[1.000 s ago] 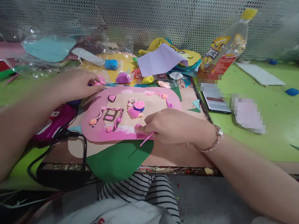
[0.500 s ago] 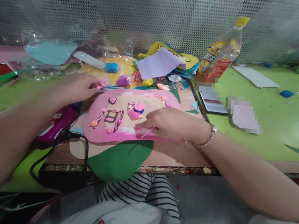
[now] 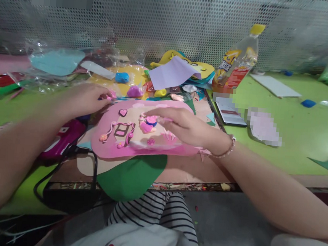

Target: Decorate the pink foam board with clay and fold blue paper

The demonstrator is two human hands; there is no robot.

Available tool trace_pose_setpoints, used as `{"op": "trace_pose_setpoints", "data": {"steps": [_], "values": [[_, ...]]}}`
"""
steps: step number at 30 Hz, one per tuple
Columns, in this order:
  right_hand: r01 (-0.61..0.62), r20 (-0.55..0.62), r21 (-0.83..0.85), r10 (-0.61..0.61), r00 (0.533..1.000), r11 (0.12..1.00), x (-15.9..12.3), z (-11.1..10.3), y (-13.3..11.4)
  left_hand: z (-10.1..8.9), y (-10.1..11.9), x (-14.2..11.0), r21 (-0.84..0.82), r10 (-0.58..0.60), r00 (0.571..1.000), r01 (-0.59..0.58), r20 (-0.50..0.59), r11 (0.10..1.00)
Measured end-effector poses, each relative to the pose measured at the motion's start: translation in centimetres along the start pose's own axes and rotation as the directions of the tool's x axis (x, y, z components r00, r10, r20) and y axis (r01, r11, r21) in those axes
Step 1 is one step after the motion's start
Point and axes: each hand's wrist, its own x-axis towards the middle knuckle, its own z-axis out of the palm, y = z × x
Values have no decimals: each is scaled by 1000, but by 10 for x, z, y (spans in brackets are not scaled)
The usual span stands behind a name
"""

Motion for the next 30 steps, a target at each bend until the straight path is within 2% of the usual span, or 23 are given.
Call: {"op": "trace_pose_setpoints", "data": {"steps": [2, 4, 5, 7, 10, 12, 14, 16, 20, 26, 30], "values": [[-22, -168, 187, 55, 984, 982, 1, 1, 2, 0, 1, 1, 50, 42, 999, -41, -22, 998], [0, -265, 294, 82, 961, 956, 3, 4, 3, -2, 5, 0, 56, 175, 984, -172, -43, 983], [0, -278, 319, 94, 956, 948, 4, 5, 3, -5, 10, -2, 29, 259, 965, -258, -43, 966], [-46, -244, 354, 140, 960, 934, 5, 9, 2, -12, 24, -9, -71, 392, 920, -392, -18, 917], [-148, -114, 351, 199, 973, 925, 8, 15, -2, -23, 53, -29, -231, 518, 851, -489, 88, 841], [-190, -48, 266, 210, 977, 945, 9, 19, -5, -25, 73, -43, -276, 610, 782, -562, 130, 779], [-226, -23, 170, 233, 972, 959, 11, 23, -6, -23, 87, -53, -275, 638, 757, -589, 141, 760], [-252, -27, 148, 258, 966, 956, 12, 25, -6, -19, 95, -57, -222, 620, 772, -586, 138, 779], [-282, -20, 231, 294, 956, 931, 13, 24, -5, -9, 98, -56, -161, 586, 802, -567, 115, 808], [-325, 2, 272, 337, 941, 906, 12, 21, -5, -3, 98, -54, -163, 577, 804, -556, 144, 815], [-354, -36, 395, 399, 916, 848, 13, 25, -6, -2, 98, -52, -183, 575, 806, -549, 140, 815]]}}
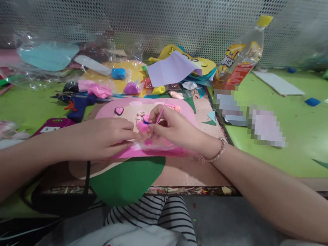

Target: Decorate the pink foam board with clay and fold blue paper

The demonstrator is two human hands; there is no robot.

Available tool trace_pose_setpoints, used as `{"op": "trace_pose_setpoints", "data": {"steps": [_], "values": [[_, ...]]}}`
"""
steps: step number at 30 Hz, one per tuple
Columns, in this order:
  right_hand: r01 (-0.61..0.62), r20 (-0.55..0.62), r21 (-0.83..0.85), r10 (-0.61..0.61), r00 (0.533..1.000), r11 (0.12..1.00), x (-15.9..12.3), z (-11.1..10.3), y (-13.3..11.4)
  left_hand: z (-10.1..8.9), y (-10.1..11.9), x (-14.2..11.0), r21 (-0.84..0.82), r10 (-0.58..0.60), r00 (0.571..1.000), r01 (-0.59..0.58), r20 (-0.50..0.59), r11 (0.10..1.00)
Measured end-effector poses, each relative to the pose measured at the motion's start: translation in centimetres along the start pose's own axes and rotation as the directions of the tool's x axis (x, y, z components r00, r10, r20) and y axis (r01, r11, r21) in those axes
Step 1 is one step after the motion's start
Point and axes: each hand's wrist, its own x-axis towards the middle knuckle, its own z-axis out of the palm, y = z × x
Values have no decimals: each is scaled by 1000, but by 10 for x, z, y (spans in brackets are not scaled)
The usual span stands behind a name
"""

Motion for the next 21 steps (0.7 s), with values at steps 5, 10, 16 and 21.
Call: {"op": "trace_pose_setpoints", "data": {"steps": [5, 10, 16, 21], "values": [[-6, -72, 44, 9, 997, 999, 3, 6, 2, 0, 1, 2, -33, 18, 1000, -17, 8, 999], [8, -92, 11, -7, 996, 1000, 5, 9, 7, 0, 1, 1, -31, 20, 1000, -20, -3, 999], [-38, -55, 69, 41, 998, 997, 5, 9, 5, -2, 1, 1, -24, 2, 1000, -2, 27, 1000], [-45, -37, 89, 48, 998, 995, 5, 8, 5, -1, 0, 1, -21, 10, 1000, -10, 12, 1000]]}}
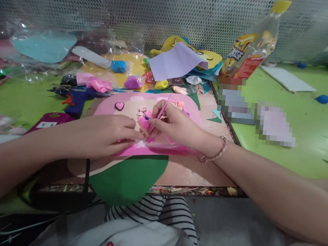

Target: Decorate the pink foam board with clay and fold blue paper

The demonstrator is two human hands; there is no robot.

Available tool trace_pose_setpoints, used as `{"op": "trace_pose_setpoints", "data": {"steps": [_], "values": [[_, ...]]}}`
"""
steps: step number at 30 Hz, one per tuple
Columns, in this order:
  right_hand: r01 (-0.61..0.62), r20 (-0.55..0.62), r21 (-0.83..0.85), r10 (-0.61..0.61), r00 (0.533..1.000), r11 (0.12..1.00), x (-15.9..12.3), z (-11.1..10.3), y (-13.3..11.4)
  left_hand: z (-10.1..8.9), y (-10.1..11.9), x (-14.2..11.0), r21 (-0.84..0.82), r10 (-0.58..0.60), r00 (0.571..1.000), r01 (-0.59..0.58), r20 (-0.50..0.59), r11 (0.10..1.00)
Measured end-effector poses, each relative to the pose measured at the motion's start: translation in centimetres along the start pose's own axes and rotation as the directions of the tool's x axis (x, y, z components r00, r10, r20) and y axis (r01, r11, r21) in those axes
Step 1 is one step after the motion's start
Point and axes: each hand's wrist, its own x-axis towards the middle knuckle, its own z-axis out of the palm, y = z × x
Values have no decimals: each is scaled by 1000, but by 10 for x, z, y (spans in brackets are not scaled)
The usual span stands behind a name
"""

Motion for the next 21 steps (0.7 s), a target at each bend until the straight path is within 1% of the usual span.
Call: {"op": "trace_pose_setpoints", "data": {"steps": [3, 11, 16, 21], "values": [[2, 19, 14, -3, 1000, 1000, 0, 0, 2, 1, -1, 0, 9, 4, 1000, -4, -8, 1000], [-15, 19, 5, 15, 1000, 1000, 1, 0, 2, 4, -4, -1, 17, 12, 1000, -12, 0, 1000], [11, 11, -50, -10, 1000, 999, 1, 0, 4, 3, -4, -1, 5, 10, 1000, -10, 3, 1000], [9, 1, -91, -9, 1000, 996, 1, 0, 4, 2, -4, -1, 3, 10, 1000, -10, 5, 1000]]}}
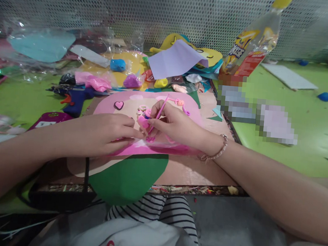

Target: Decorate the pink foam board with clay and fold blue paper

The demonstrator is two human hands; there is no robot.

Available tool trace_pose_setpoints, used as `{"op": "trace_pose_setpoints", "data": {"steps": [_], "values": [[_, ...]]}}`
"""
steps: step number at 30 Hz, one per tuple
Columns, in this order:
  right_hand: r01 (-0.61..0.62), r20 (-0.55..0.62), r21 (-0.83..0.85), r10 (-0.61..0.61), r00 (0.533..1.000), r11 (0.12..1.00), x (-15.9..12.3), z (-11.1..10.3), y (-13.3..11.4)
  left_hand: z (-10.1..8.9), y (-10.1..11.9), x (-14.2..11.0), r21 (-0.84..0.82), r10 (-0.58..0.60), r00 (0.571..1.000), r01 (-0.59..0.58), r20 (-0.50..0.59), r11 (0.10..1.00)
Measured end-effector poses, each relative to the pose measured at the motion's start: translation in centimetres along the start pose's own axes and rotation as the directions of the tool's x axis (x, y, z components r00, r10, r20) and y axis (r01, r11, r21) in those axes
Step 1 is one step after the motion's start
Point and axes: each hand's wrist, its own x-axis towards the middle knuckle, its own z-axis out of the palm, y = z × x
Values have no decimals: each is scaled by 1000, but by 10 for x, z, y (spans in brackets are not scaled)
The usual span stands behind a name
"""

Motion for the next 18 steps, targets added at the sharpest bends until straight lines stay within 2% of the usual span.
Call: {"op": "trace_pose_setpoints", "data": {"steps": [11, 18], "values": [[13, 16, 118, -15, 1000, 993, 0, -1, -1, 1, 0, 0, 7, -2, 1000, 2, -5, 1000], [14, 8, 83, -15, 1000, 996, 0, 0, 0, 0, -2, 0, -2, -4, 1000, 4, 6, 1000]]}}
